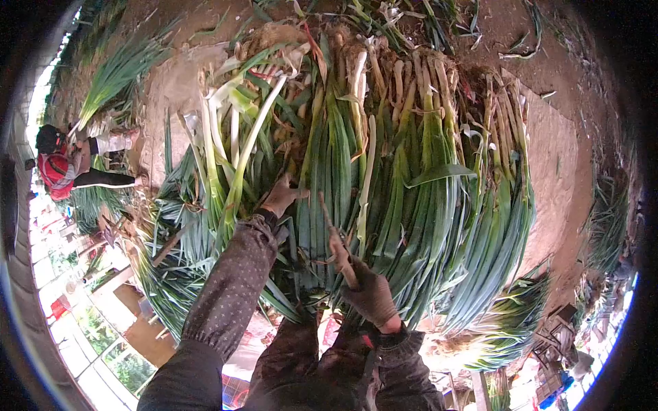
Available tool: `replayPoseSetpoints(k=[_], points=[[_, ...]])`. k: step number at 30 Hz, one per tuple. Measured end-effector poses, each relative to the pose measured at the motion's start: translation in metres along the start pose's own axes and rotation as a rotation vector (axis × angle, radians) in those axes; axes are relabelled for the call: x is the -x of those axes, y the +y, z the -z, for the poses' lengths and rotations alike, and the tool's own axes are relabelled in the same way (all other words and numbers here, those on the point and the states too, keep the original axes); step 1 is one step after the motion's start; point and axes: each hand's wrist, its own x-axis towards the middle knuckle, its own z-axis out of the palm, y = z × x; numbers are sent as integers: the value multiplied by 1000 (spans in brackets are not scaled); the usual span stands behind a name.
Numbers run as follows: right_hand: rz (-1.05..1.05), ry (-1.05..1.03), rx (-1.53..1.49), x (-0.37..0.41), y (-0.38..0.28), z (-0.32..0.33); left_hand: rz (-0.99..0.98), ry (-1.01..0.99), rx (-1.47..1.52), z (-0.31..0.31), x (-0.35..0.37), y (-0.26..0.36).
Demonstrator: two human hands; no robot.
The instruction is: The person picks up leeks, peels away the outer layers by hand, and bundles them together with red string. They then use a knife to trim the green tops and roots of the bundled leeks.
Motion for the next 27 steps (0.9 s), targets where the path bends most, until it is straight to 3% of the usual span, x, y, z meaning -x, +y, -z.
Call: replayPoseSetpoints(k=[2,3,6,8,9,11,13,14,16,17,19,22,27], points=[[-16,-47,42,0,-3,-7,-69,106,-12,-17,-20,-24],[-35,-37,58,-1,2,-11,18,78,83,-17,-4,-6],[-7,69,-34,3,22,-17,-18,57,412,-32,7,-3],[8,155,-91,14,14,-16,-241,-203,616,-41,32,12],[20,202,-115,20,7,-13,-433,-234,878,-65,36,-5],[-31,220,-70,42,-12,-1,-504,-187,640,-96,76,-2],[-29,235,-36,70,-11,3,-350,-87,28,-123,145,-6],[-62,219,35,82,-18,4,-340,-64,-81,-141,181,-18],[-129,186,172,106,-35,4,-474,85,-41,-164,245,-32],[-61,195,192,114,-35,0,-395,0,-56,-166,266,-36],[-182,126,303,132,-25,-9,-220,-166,-83,-163,300,-44],[-195,126,395,154,-15,-29,-148,-90,-186,-144,312,-46],[-310,23,422,181,-16,-50,-196,72,-30,-104,293,-28]])
